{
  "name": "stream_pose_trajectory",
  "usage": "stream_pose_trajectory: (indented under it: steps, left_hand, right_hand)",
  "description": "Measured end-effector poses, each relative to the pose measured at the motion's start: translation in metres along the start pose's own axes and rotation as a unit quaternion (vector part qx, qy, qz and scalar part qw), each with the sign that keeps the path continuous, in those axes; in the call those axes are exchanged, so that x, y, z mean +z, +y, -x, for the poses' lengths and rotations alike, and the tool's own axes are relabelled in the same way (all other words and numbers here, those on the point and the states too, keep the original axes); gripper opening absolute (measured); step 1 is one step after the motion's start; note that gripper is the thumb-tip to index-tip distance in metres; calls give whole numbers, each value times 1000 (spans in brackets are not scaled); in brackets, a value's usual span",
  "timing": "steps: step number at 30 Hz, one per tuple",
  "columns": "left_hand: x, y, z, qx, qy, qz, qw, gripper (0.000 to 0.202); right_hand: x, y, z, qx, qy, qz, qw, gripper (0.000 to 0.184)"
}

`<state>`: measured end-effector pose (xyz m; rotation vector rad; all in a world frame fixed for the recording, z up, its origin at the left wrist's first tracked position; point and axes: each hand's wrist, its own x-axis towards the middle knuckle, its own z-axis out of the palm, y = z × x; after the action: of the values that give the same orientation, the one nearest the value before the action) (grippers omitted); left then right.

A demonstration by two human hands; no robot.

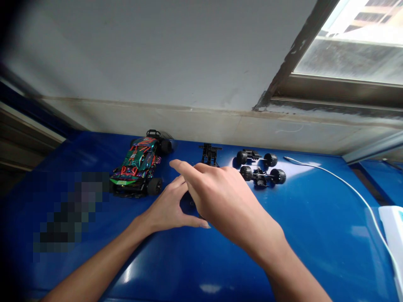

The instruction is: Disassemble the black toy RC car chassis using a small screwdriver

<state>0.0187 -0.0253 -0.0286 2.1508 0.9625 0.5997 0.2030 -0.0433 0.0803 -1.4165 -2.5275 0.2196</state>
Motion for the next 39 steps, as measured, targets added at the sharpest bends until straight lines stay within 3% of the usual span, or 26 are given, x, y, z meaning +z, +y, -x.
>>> stream_pose_trajectory:
  steps: [4, 8, 12, 15, 21, 26, 32, 39]
  left_hand:
    - [0, 0, 0, 2, 4, 1, 1000, 108]
    - [0, 0, 0, 12, 9, 4, 1000, 97]
    - [-1, 1, 0, -4, -1, -1, 1000, 108]
    - [-1, 1, 0, -16, -11, -2, 1000, 116]
    - [0, 0, 0, 9, 7, -3, 1000, 98]
    - [-1, 1, 0, -3, -3, -4, 1000, 110]
    - [0, 0, 0, -5, -5, -9, 1000, 110]
    - [-1, 2, 0, 1, 3, -2, 1000, 113]
  right_hand:
    - [-3, 0, 0, 3, 2, -7, 1000, 74]
    - [-5, -2, 1, -10, 4, -17, 1000, 71]
    - [-3, -2, 2, 6, -3, -12, 1000, 61]
    - [-2, 0, 2, 4, -7, -18, 1000, 65]
    - [-4, -3, 2, -5, 12, -17, 1000, 71]
    - [-3, -1, -1, 9, -5, 14, 1000, 54]
    - [-3, -1, 1, -3, 5, 6, 1000, 70]
    - [-4, -4, -1, 3, -19, 12, 1000, 59]
